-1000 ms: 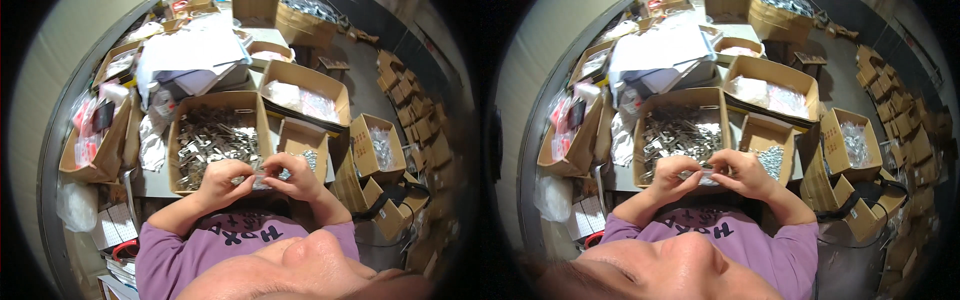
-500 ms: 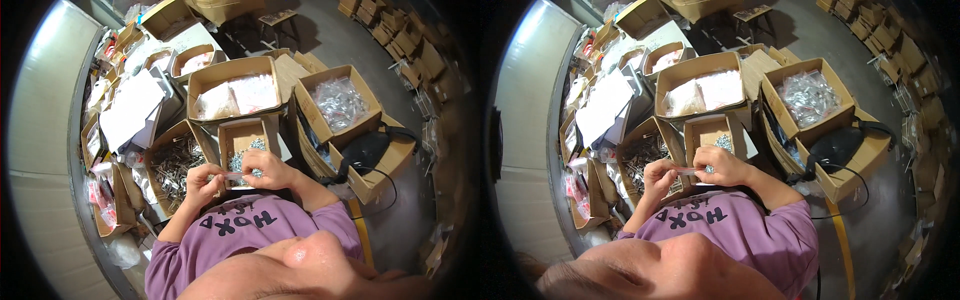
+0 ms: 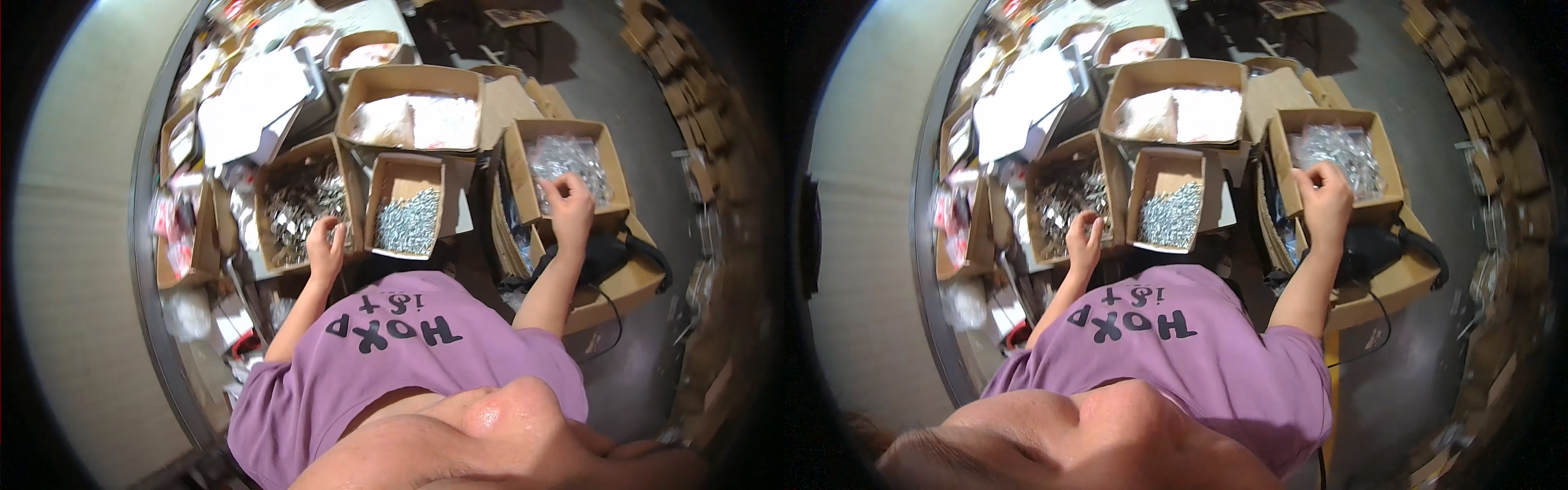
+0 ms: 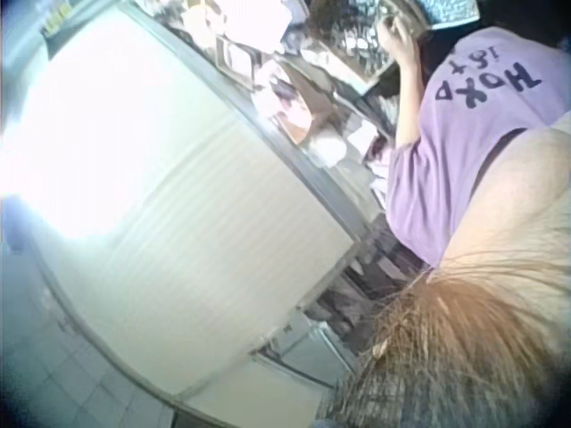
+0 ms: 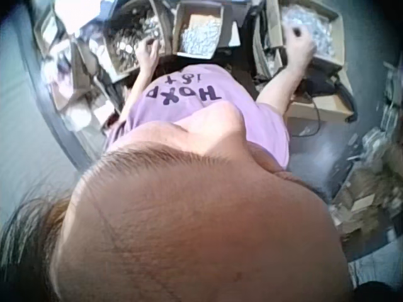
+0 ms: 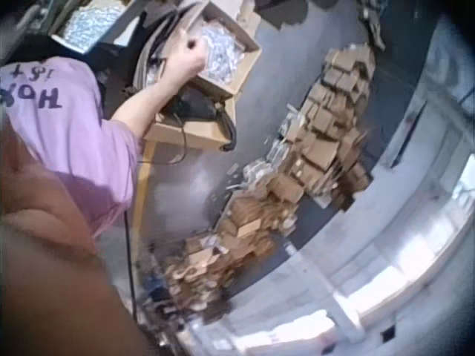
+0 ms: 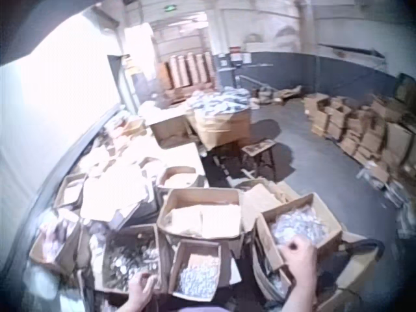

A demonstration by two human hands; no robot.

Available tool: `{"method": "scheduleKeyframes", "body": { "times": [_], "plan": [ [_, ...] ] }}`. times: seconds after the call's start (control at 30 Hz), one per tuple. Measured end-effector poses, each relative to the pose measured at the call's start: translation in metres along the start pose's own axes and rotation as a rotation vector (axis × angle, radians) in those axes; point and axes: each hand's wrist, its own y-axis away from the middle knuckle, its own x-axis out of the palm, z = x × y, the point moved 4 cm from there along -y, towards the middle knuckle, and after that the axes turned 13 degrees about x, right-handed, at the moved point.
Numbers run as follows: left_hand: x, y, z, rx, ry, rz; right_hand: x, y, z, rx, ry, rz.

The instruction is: The person picks up metal clips from a large box, pairs them with small screws from a smaller box, and places them into small plastic bags.

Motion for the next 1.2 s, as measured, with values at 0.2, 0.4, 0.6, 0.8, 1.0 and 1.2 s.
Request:
{"method": "scheduleKeyframes", "body": {
  "times": [0.2, 0.4, 0.6, 0.8, 1.0, 1.2],
  "plan": [
    [0.019, 0.038, 0.039, 0.061, -0.443, -0.067, 0.09, -0.016, -0.007, -0.111, 0.031, 0.316],
    [0.018, 0.035, 0.037, 0.127, -0.461, -0.155, 0.263, -0.042, 0.046, -0.388, 0.175, 0.63],
    [0.022, 0.034, 0.037, 0.2, -0.42, -0.148, 0.352, -0.131, 0.011, -0.197, 0.649, 0.535],
    [0.022, 0.029, 0.041, 0.233, -0.422, -0.16, 0.336, -0.128, 0.013, -0.023, 0.516, 0.408],
    [0.019, 0.027, 0.045, 0.282, -0.379, -0.168, 0.305, -0.136, 0.002, -0.006, -0.015, 0.449],
    [0.014, 0.031, 0.041, 0.2, -0.306, -0.11, 0.302, -0.151, -0.022, 0.025, -0.256, 0.302]
  ]
}}
